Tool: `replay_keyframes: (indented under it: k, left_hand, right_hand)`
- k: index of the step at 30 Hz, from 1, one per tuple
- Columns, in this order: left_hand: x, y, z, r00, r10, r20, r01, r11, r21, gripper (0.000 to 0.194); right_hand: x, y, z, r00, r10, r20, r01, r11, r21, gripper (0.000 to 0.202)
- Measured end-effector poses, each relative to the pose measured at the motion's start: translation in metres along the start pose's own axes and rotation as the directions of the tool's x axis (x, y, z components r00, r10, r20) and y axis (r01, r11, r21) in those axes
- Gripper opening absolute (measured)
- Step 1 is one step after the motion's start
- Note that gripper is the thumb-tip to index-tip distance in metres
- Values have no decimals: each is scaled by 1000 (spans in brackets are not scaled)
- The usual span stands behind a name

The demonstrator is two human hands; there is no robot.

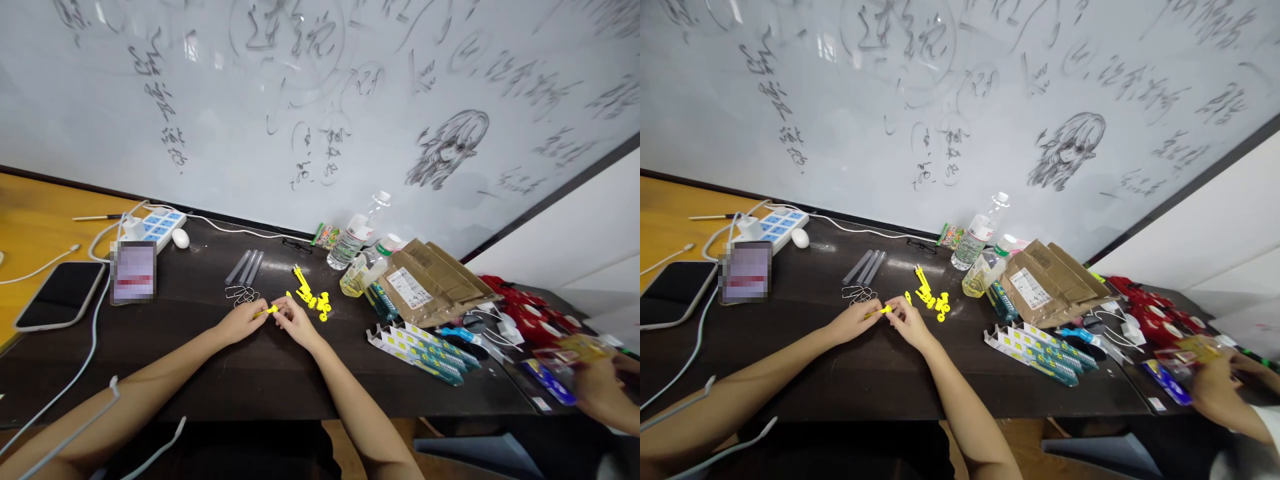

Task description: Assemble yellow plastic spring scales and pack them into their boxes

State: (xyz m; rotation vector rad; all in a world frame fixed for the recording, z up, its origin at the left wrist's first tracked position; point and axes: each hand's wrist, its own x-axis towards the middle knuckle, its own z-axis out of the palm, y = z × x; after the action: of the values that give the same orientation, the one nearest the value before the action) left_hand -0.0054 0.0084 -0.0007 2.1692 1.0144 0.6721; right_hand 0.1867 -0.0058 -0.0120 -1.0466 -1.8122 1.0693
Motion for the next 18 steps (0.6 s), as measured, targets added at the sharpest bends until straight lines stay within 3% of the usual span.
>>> replay_keyframes:
  k: [4, 18]
  left_hand:
    - [1, 1, -1, 1000, 4, 18, -3, 999, -50, 25]
    - [1, -5, 3, 998, 54, 26, -53, 998, -21, 15]
  right_hand:
    - [-1, -2, -2, 998, -12, 66, 13, 1000, -16, 24]
    - [-2, -3, -1, 998, -46, 35, 49, 994, -96, 20]
